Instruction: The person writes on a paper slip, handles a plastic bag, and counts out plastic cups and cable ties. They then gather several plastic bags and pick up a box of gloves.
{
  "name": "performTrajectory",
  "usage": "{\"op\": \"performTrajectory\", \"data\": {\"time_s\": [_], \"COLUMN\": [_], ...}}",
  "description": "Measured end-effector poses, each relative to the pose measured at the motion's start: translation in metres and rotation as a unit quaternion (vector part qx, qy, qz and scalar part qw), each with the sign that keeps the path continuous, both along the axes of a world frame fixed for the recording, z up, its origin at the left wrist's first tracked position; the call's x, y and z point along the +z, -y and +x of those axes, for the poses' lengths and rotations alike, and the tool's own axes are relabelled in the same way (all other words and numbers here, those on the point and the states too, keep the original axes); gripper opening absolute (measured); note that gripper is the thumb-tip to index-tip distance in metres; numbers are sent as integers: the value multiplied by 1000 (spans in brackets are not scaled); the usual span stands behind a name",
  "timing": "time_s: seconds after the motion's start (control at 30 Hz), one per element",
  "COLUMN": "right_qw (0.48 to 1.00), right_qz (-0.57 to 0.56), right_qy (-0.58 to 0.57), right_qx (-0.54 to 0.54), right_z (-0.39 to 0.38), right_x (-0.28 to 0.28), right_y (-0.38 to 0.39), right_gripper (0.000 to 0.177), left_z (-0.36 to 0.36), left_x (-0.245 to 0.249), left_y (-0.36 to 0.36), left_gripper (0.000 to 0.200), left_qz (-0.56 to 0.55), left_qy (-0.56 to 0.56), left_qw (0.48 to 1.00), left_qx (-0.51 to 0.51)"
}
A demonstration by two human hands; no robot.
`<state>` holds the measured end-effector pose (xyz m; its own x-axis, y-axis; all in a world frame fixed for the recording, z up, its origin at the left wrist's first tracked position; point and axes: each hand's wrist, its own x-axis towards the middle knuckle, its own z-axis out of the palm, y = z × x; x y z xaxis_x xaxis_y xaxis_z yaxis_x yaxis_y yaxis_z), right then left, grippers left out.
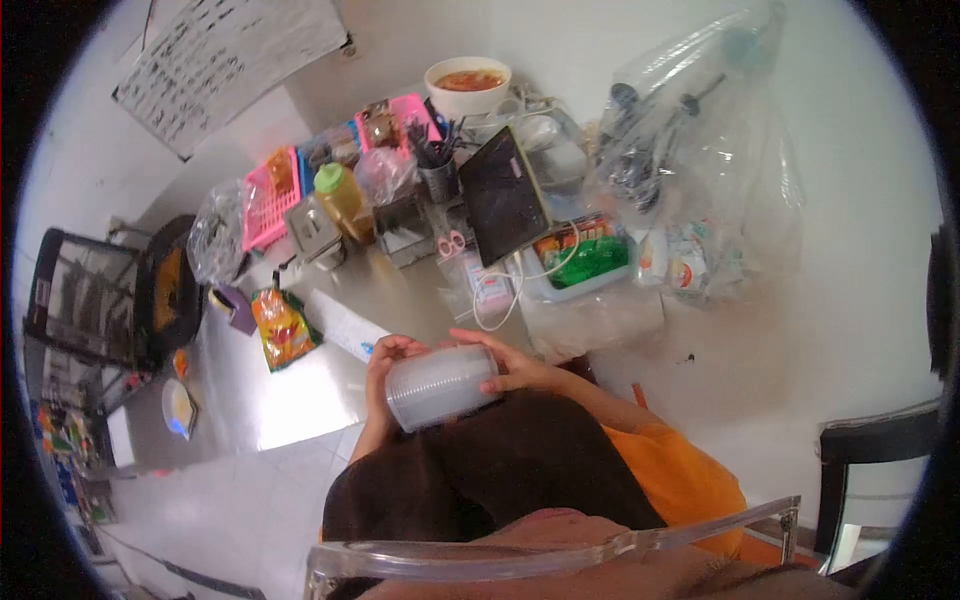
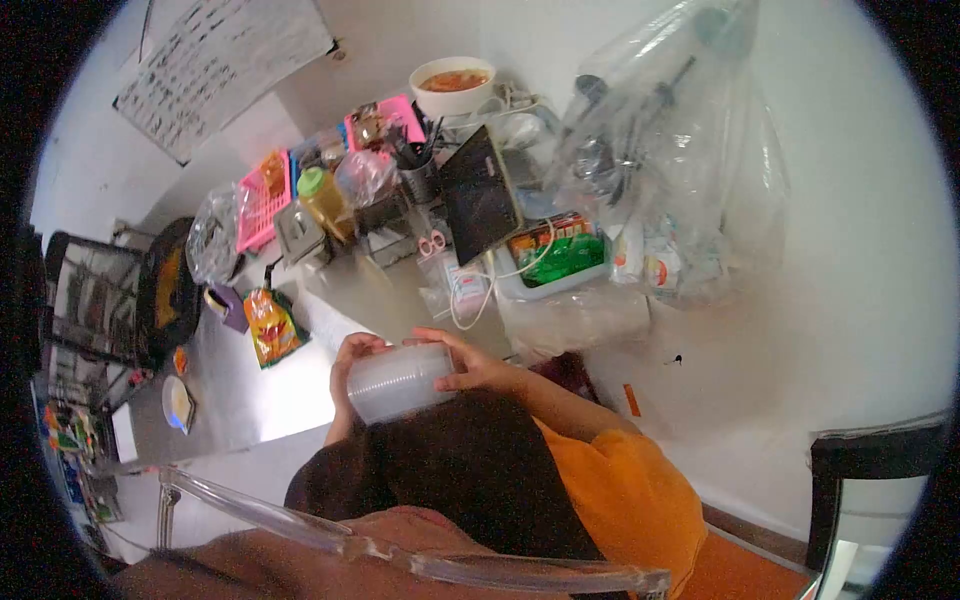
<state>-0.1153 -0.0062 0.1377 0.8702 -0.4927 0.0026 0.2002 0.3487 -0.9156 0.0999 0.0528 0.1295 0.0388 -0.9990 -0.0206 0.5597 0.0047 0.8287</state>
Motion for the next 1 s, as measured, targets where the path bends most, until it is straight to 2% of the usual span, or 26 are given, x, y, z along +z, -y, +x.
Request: {"op": "performTrajectory", "data": {"time_s": [0.1, 0.13, 0.23, 0.27, 0.3, 0.33, 0.47, 0.6, 0.7, 0.8, 0.9, 0.97, 1.0], "right_qw": [990, 981, 934, 917, 897, 886, 844, 794, 769, 755, 759, 740, 759], "right_qz": [17, 66, 211, 259, 307, 327, 315, 316, 271, 245, 197, 199, 145], "right_qy": [137, 184, 288, 302, 315, 320, 414, 494, 548, 573, 551, 568, 535], "right_qx": [2, -2, -20, -36, -51, -76, -129, -159, -185, -203, -286, -300, -342], "right_z": [2, 4, 7, 7, 8, 12, 24, 30, 26, 10, -12, -26, -34], "right_x": [0, 0, -4, -7, -11, -12, 18, 52, 66, 61, 41, 19, -4], "right_y": [16, 19, 28, 31, 35, 39, 79, 143, 194, 241, 274, 292, 308], "right_gripper": [97, 95, 92, 92, 92, 85, 77, 73, 70, 67, 66, 63, 61], "left_z": [-1, -2, -19, -20, -28, -32, -50, -62, -53, -35, -1, 14, 17], "left_x": [3, 8, 44, 54, 68, 80, 125, 136, 107, 65, 15, -5, -12], "left_y": [20, 29, 55, 65, 74, 83, 107, 102, 84, 58, 23, -4, -17], "left_gripper": [35, 27, 28, 27, 29, 30, 34, 33, 30, 27, 26, 26, 25], "left_qz": [35, 10, -43, -69, -90, -136, -247, -295, -291, -175, -64, -9, 13], "left_qy": [31, 59, 126, 61, 59, 48, 27, 70, 148, 203, 252, 278, 291], "left_qw": [993, 990, 977, 984, 974, 969, 942, 910, 900, 908, 899, 884, 874], "left_qx": [105, 126, 167, 153, 200, 202, 224, 283, 289, 322, 352, 377, 390]}}
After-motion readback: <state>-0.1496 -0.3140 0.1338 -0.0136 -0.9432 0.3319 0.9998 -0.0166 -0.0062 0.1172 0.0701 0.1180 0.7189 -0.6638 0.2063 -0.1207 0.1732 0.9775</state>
